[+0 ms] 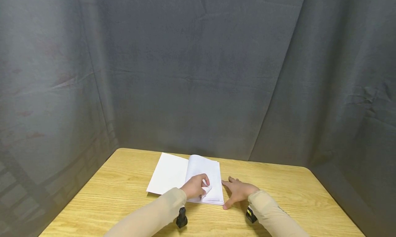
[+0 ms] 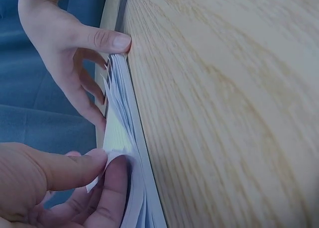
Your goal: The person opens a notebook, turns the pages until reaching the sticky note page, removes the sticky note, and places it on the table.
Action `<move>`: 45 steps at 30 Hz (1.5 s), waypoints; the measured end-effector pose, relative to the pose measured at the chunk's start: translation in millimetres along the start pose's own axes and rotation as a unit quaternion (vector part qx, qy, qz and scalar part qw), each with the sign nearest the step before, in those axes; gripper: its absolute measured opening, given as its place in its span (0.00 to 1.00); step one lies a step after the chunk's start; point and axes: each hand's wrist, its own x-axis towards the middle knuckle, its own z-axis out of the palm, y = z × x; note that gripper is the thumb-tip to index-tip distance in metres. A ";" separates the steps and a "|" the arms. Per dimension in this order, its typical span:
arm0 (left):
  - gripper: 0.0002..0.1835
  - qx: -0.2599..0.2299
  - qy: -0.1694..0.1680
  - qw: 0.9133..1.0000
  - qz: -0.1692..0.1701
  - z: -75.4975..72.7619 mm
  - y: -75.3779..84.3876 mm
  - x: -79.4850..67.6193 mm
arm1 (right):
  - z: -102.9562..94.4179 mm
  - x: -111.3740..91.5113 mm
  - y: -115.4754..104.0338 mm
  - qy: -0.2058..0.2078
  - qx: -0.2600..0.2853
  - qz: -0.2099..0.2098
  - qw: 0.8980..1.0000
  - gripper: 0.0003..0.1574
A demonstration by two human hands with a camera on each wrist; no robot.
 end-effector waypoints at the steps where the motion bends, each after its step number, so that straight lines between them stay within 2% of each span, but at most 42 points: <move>1: 0.16 0.001 0.000 1.000 0.001 0.1 -0.2 -0.1 | 0.0 0.2 0.2 -0.001 0.000 0.000 1.000 0.66; 7: 0.12 0.005 -0.001 1.000 -0.003 0.8 -4.1 1.4 | 0.0 0.5 0.2 -0.002 -0.001 0.000 1.000 0.66; 14: 0.09 -0.021 -0.003 1.000 -0.019 1.8 -8.2 1.3 | 0.5 0.7 0.1 0.001 -0.001 0.001 1.000 0.66; 21: 0.08 -0.053 0.004 0.999 -0.008 -4.6 -6.0 -4.7 | 0.4 0.2 0.2 -0.001 0.007 -0.003 1.000 0.66; 27: 0.06 -0.069 0.033 0.997 0.005 -16.4 -0.4 -8.9 | 0.2 -0.7 0.2 -0.003 0.010 -0.003 1.000 0.66; 34: 0.07 -0.146 0.067 0.987 0.013 -36.1 6.2 -11.8 | -0.3 -1.6 0.6 -0.003 0.009 -0.004 1.000 0.67; 40: 0.08 -0.138 0.106 0.985 0.016 -54.9 8.1 -18.8 | -0.6 -1.2 2.7 -0.007 0.012 -0.005 1.000 0.67; 45: 0.07 -0.126 0.125 0.984 0.015 -67.0 6.5 -27.3 | 0.2 -1.2 3.8 -0.011 0.012 -0.004 1.000 0.67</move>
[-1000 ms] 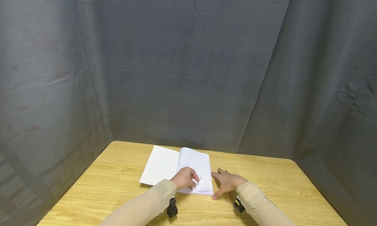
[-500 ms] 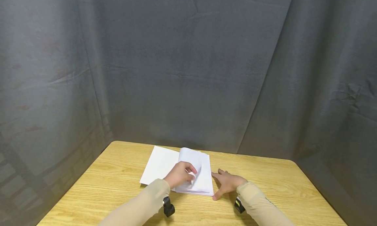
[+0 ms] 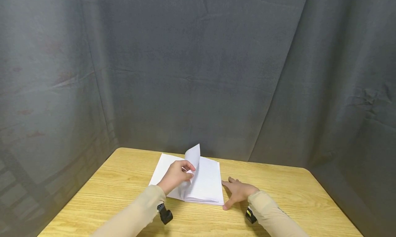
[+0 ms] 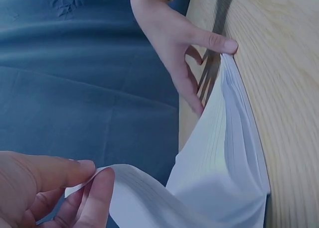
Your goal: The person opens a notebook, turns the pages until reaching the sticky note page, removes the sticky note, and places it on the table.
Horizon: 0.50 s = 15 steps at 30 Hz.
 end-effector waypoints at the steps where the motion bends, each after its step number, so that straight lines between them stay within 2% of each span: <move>1: 0.07 0.002 0.002 1.000 0.000 -2.7 0.1 -1.2 | 0.0 -0.2 0.0 -0.001 0.000 0.000 1.000 0.67; 7: 0.09 0.016 0.037 0.999 -0.005 -20.9 -1.2 -6.8 | -1.9 -0.1 -1.6 -0.005 0.003 0.001 1.000 0.67; 15: 0.11 0.053 0.083 0.994 -0.037 -49.5 -12.8 -17.4 | -2.3 1.1 -3.6 -0.005 0.003 0.004 1.000 0.68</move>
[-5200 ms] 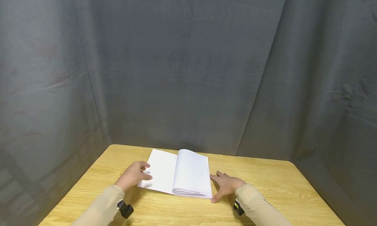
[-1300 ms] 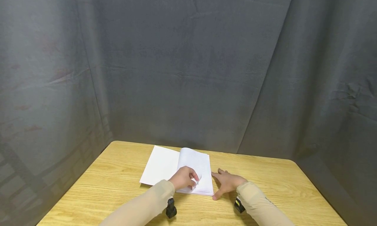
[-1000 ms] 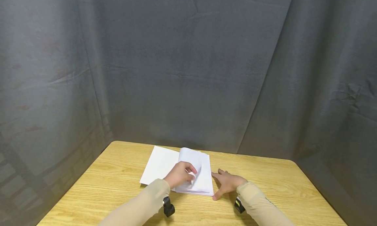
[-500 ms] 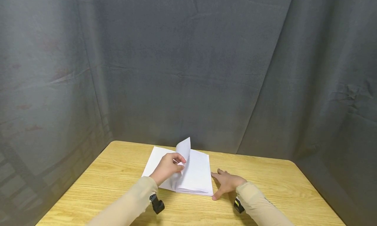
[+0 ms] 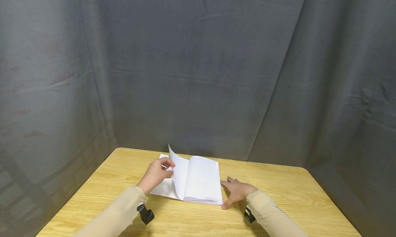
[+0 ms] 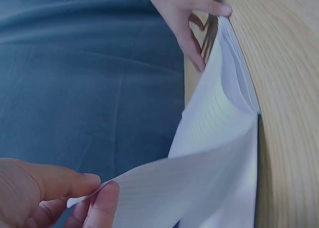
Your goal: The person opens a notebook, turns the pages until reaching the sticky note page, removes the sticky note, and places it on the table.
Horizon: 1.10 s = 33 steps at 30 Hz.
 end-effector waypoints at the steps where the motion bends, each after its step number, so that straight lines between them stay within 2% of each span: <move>1: 0.11 0.003 0.003 1.000 -0.005 -3.7 -2.6 -1.1 | 0.0 0.0 -0.2 0.000 0.001 0.000 1.000 0.68; 6: 0.12 0.006 0.008 0.999 -0.043 -17.2 -17.5 -6.8 | -0.2 0.2 -0.1 -0.001 0.004 -0.004 1.000 0.68; 11: 0.12 0.010 0.007 0.998 -0.067 -22.4 -32.9 -13.1 | 0.0 1.0 1.1 -0.004 0.001 -0.004 1.000 0.68; 19: 0.11 0.022 -0.010 0.992 -0.121 -22.6 -52.3 -19.2 | 0.3 0.8 0.1 0.000 -0.004 -0.004 1.000 0.67; 26: 0.11 0.046 -0.023 0.989 -0.141 -20.6 -65.6 -21.9 | -0.4 -0.4 0.1 0.000 -0.003 -0.005 1.000 0.66; 33: 0.11 0.046 -0.034 0.986 -0.156 -18.8 -73.2 -24.9 | -0.8 0.0 1.0 -0.001 -0.002 -0.002 1.000 0.67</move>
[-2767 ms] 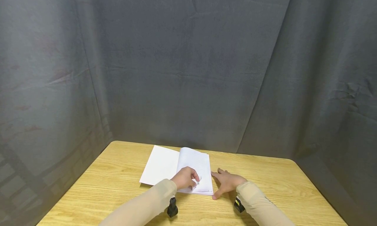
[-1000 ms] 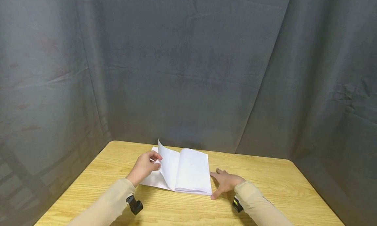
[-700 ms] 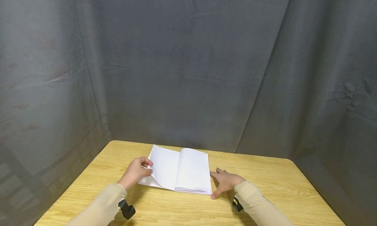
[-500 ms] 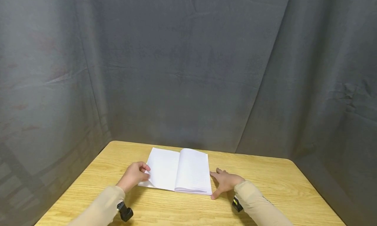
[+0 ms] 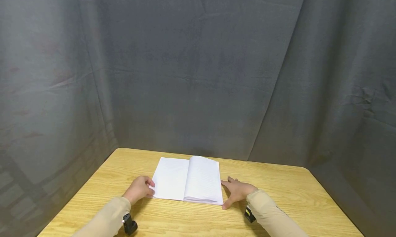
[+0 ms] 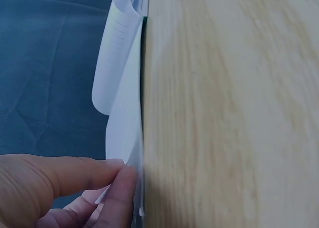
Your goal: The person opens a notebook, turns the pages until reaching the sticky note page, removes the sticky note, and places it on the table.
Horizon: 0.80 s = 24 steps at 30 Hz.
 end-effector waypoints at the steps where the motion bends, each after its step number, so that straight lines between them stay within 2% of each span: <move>1: 0.11 0.001 -0.001 1.000 -0.001 0.0 -0.7 0.0 | 0.2 0.2 0.4 0.000 -0.001 0.000 1.000 0.67; 7: 0.11 0.003 -0.006 1.000 -0.004 0.2 -2.8 0.5 | 0.2 -0.4 0.9 0.001 0.003 -0.003 1.000 0.68; 17: 0.13 0.074 -0.016 0.997 0.000 -0.9 0.6 2.2 | -0.1 -1.2 0.3 0.000 0.007 -0.007 1.000 0.69; 24: 0.13 0.094 -0.016 0.995 0.008 -2.2 1.5 2.3 | -1.2 -2.5 -1.0 0.000 0.011 -0.007 1.000 0.68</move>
